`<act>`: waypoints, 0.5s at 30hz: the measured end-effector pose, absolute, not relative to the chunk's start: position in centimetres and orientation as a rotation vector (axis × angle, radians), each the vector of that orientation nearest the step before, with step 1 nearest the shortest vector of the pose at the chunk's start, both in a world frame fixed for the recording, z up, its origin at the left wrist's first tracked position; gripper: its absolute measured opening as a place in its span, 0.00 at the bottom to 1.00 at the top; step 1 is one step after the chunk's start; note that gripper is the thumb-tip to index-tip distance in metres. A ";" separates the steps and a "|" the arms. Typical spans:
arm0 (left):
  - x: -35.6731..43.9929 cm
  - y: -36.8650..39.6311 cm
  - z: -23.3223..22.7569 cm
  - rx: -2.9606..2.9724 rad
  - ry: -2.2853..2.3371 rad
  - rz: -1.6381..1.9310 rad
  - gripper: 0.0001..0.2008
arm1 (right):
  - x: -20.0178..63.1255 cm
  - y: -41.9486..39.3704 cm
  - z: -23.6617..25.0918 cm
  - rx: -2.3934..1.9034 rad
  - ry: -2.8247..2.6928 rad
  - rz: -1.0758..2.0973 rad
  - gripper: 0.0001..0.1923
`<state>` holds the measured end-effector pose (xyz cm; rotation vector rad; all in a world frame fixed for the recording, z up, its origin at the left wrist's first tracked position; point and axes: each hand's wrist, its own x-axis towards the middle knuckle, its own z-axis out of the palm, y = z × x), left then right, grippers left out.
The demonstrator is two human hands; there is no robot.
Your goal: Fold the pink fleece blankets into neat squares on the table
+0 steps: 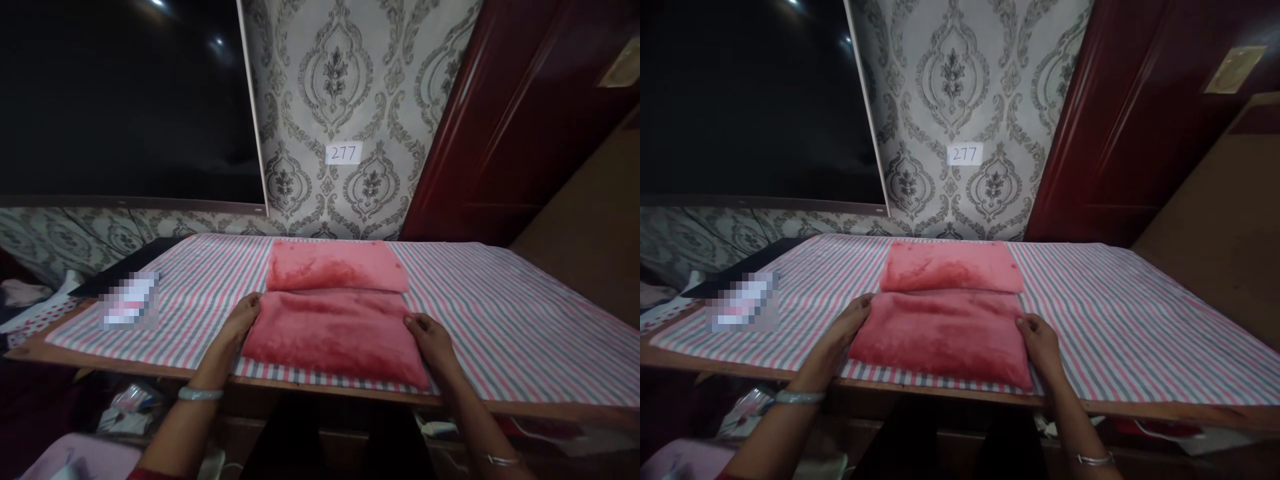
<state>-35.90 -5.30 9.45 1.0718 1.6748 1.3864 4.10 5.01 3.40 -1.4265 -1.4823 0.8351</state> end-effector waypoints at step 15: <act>-35.9 1.8 12.3 1.127 1.531 1.264 0.19 | -0.3 11.6 5.2 -1.577 -1.525 0.623 0.22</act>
